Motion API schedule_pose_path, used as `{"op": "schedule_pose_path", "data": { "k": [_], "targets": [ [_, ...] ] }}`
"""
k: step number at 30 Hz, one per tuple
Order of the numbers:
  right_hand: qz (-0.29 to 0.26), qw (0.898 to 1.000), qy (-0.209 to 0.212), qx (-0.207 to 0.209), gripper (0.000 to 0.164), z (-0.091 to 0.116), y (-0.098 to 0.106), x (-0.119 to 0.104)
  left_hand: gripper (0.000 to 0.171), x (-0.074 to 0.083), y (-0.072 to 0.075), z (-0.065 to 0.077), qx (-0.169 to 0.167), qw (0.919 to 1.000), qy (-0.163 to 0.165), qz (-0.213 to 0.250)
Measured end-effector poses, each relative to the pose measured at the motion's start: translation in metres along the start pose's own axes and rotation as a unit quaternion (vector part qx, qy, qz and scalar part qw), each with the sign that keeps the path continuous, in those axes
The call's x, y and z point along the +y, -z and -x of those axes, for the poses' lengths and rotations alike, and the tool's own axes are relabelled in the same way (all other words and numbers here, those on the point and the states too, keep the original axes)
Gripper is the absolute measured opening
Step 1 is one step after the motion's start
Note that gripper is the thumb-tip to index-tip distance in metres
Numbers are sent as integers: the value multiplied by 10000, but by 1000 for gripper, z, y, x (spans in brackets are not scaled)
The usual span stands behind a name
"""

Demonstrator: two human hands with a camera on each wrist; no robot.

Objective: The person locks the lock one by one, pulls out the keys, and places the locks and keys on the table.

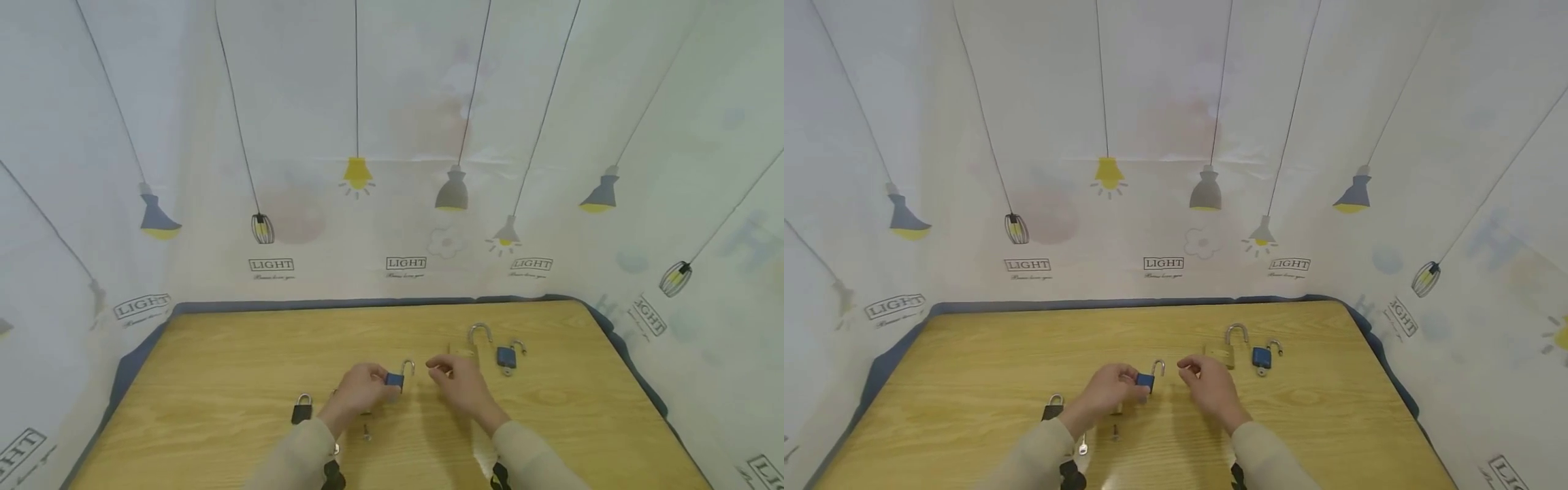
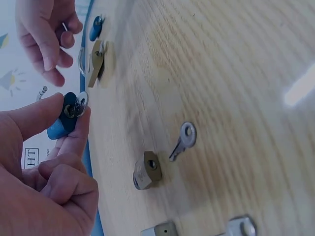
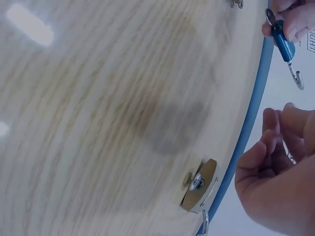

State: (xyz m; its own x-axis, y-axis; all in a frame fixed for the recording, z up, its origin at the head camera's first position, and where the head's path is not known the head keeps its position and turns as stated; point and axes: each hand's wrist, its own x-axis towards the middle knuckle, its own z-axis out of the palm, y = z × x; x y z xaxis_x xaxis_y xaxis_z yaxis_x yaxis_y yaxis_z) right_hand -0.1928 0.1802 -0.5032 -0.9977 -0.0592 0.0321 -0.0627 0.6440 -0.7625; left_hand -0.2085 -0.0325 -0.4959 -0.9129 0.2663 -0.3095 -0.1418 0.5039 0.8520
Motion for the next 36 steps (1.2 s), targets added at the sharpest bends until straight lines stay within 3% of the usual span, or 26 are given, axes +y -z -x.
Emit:
{"op": "schedule_pose_path", "data": {
  "k": [6, 12, 16, 25, 36],
  "targets": [
    [-524, 9974, 218, -452, 23, -5, 1, -1, 38, -2, -6, 4, -118, 9995, -168, 232],
    [-1094, 9885, 560, -884, 29, -5, 0, 0, 38, -3, -13, 8, -207, 9984, -103, 509],
    [-1186, 9848, 733, -1036, 28, -7, 0, 0, 36, -3, -14, 10, -268, 9979, -101, 588],
    [-879, 9902, 747, -791, 18, -7, -6, -6, 35, -5, -16, 11, -172, 9987, -147, 451],
    [-1120, 9913, 426, -541, 10, -5, -14, -19, 34, -3, -18, 14, -60, 9983, -230, 529]
  ]
}}
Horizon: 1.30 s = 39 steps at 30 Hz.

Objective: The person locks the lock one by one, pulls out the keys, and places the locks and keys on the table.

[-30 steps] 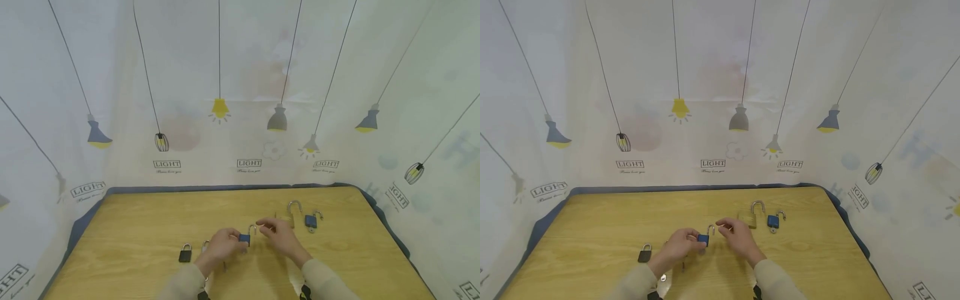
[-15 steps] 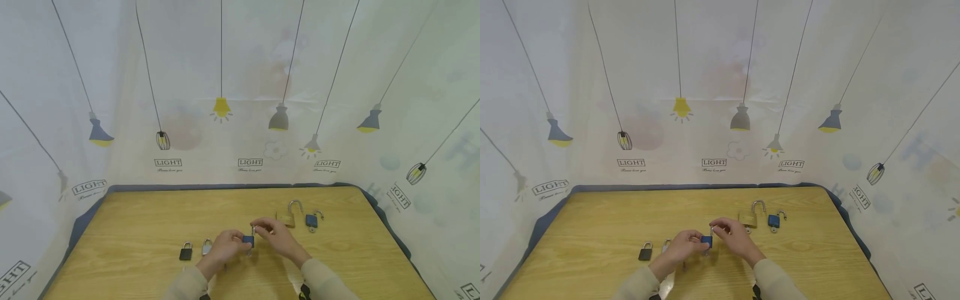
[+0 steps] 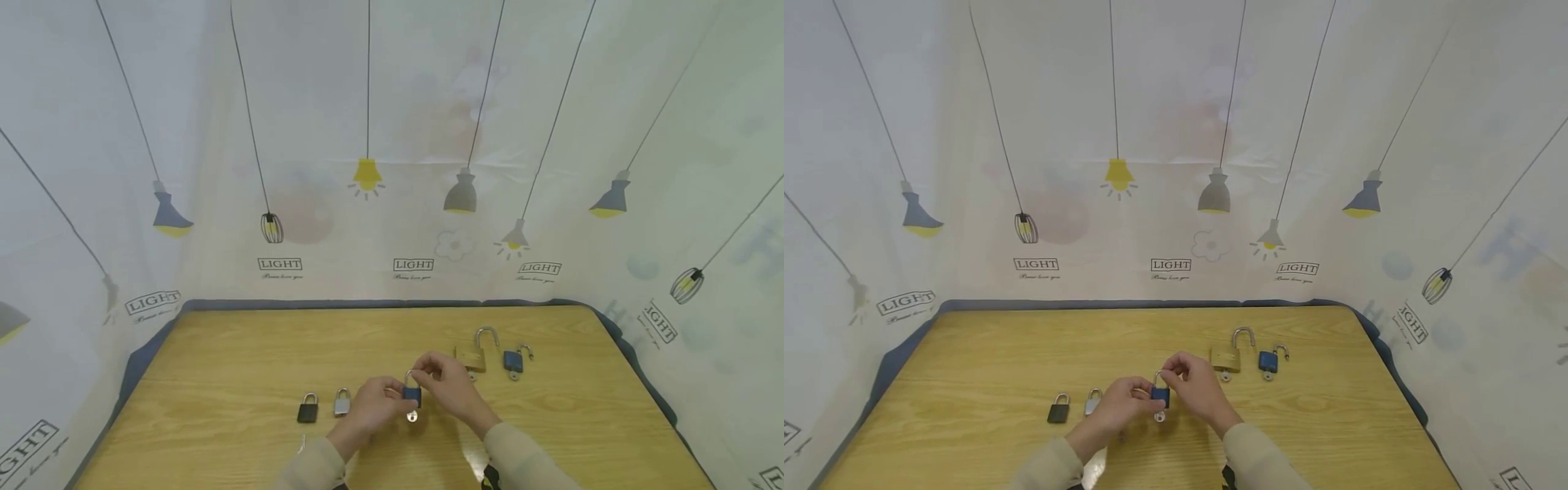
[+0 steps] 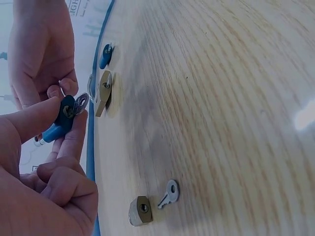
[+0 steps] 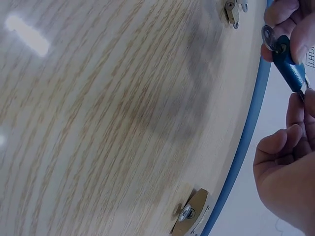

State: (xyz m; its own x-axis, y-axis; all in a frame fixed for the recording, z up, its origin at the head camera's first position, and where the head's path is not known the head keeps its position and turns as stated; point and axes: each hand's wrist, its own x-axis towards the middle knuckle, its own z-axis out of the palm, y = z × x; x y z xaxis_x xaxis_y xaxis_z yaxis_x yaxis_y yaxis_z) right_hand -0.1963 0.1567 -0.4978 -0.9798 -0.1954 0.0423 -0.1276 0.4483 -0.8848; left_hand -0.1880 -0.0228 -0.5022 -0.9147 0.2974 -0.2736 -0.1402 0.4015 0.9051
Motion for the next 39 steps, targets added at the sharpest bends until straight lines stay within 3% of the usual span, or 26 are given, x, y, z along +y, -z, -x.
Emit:
{"op": "schedule_pose_path", "data": {
  "k": [7, 19, 24, 27, 39],
  "targets": [
    [308, 9995, 86, 32, 7, -3, -1, 2, 32, -4, 0, -1, -81, 9999, 76, 39],
    [717, 9970, 103, 278, 7, -5, -5, -1, 36, -6, -2, 0, 56, 9998, 140, 126],
    [1715, 9822, 625, 432, 4, -5, -7, -5, 31, -6, -3, -1, 100, 9998, 116, 151],
    [2052, 9744, 758, 519, 4, -5, -8, -8, 29, -4, -4, -1, 110, 9996, 107, 224],
    [2100, 9746, 635, 457, 8, -4, -9, -15, 21, -3, -7, 0, 209, 9984, 15, 523]
  ]
}}
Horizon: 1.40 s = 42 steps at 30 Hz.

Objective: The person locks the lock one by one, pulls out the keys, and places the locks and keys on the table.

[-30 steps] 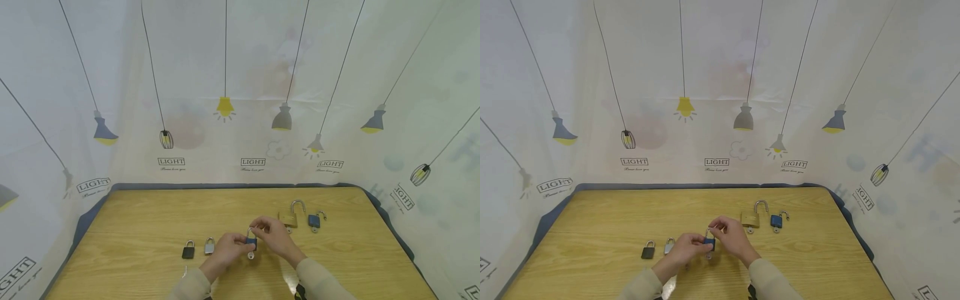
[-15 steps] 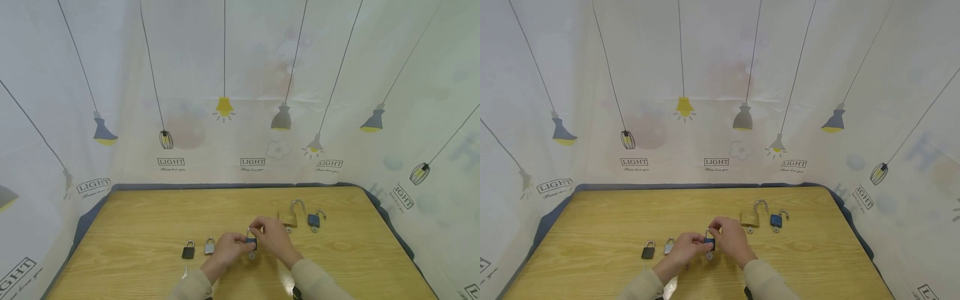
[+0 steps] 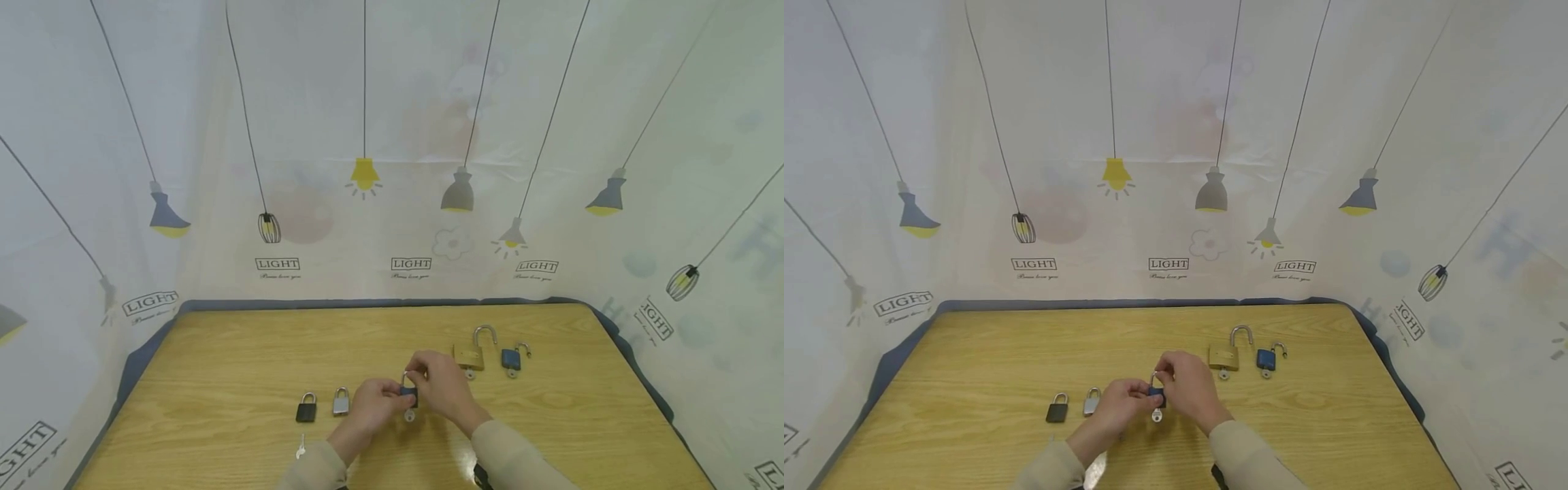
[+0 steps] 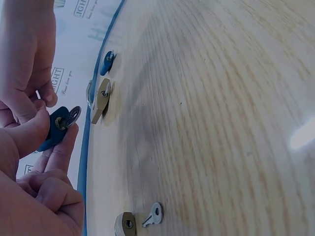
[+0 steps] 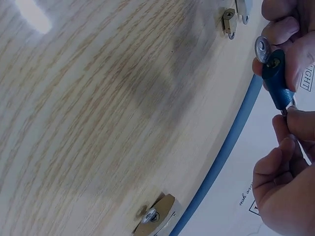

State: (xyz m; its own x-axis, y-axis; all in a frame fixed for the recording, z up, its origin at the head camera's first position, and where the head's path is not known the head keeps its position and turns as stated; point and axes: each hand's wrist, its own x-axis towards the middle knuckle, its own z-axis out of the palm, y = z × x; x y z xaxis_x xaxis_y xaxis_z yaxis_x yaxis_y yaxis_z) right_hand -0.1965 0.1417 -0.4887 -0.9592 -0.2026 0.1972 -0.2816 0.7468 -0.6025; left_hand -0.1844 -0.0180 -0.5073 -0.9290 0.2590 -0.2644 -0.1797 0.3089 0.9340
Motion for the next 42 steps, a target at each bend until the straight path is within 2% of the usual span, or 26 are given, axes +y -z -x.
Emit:
{"op": "schedule_pose_path", "data": {
  "k": [12, 15, 23, 34, 37, 42],
  "targets": [
    [155, 9985, -438, -272, 9, -3, 3, -8, 22, -2, 1, 0, 8, 10000, -77, -4],
    [147, 9985, -435, -301, 10, -2, 4, -9, 21, -1, 1, 0, 13, 10000, -80, -35],
    [-92, 9992, -4, -383, 15, 2, 1, -5, 20, -9, 1, -1, -37, 9999, -105, -40],
    [107, 9970, -331, -687, 17, 4, -5, -6, 19, -12, -3, 2, 149, 9997, -89, -170],
    [203, 9959, -399, -783, 18, 6, -7, -6, 19, -13, -4, 3, 138, 9998, 4, -134],
    [234, 9968, -404, -655, 15, 5, -7, -3, 21, -11, -3, 3, -22, 9999, 125, -51]
  ]
}}
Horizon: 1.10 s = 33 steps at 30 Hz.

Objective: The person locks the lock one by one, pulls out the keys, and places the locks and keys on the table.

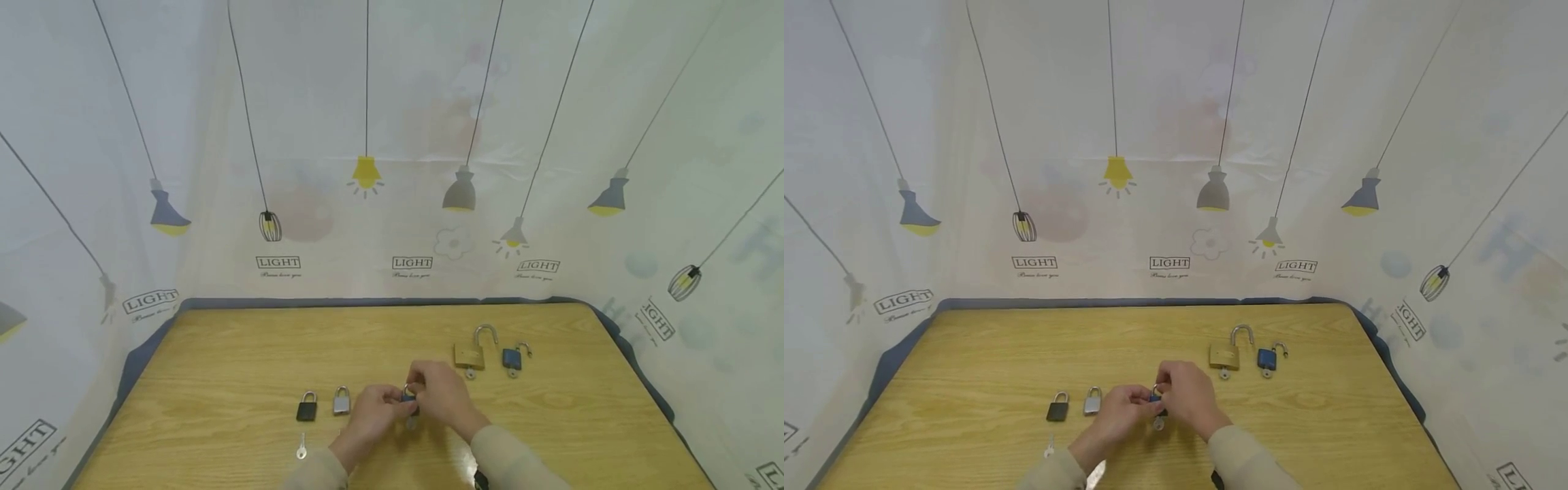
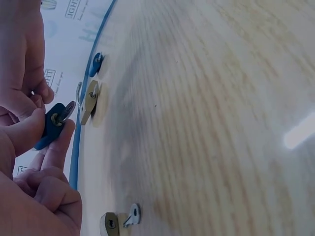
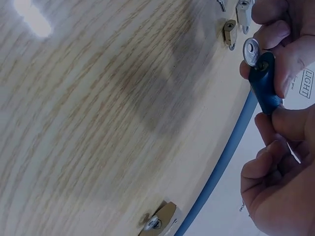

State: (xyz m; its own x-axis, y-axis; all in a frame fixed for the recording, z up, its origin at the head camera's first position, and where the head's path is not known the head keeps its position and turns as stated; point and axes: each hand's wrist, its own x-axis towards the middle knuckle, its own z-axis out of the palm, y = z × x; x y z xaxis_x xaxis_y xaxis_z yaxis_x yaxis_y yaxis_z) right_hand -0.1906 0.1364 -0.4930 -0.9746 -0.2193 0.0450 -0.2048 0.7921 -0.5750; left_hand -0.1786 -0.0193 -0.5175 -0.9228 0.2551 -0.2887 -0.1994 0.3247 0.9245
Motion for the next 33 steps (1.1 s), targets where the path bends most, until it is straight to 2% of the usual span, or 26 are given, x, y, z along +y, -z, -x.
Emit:
{"op": "schedule_pose_path", "data": {
  "k": [5, 10, 18, 26, 33],
  "targets": [
    [-256, 9997, -11, 56, 10, 0, 2, 7, 23, 3, 2, -1, -141, 9998, -82, -72],
    [-475, 9988, 121, -36, 4, 3, 7, 11, 25, 5, 3, -1, -139, 9996, -157, -202],
    [-427, 9988, -156, 161, 7, 12, 8, 16, 24, 7, 8, -7, 55, 9993, 88, -356],
    [-630, 9977, -163, -198, 8, 31, -5, 23, 25, 8, 18, -7, 150, 9994, 27, -309],
    [-1242, 9921, -146, -101, 7, 41, -18, 19, 30, 9, 21, -7, 167, 9992, -29, -367]
  ]
}}
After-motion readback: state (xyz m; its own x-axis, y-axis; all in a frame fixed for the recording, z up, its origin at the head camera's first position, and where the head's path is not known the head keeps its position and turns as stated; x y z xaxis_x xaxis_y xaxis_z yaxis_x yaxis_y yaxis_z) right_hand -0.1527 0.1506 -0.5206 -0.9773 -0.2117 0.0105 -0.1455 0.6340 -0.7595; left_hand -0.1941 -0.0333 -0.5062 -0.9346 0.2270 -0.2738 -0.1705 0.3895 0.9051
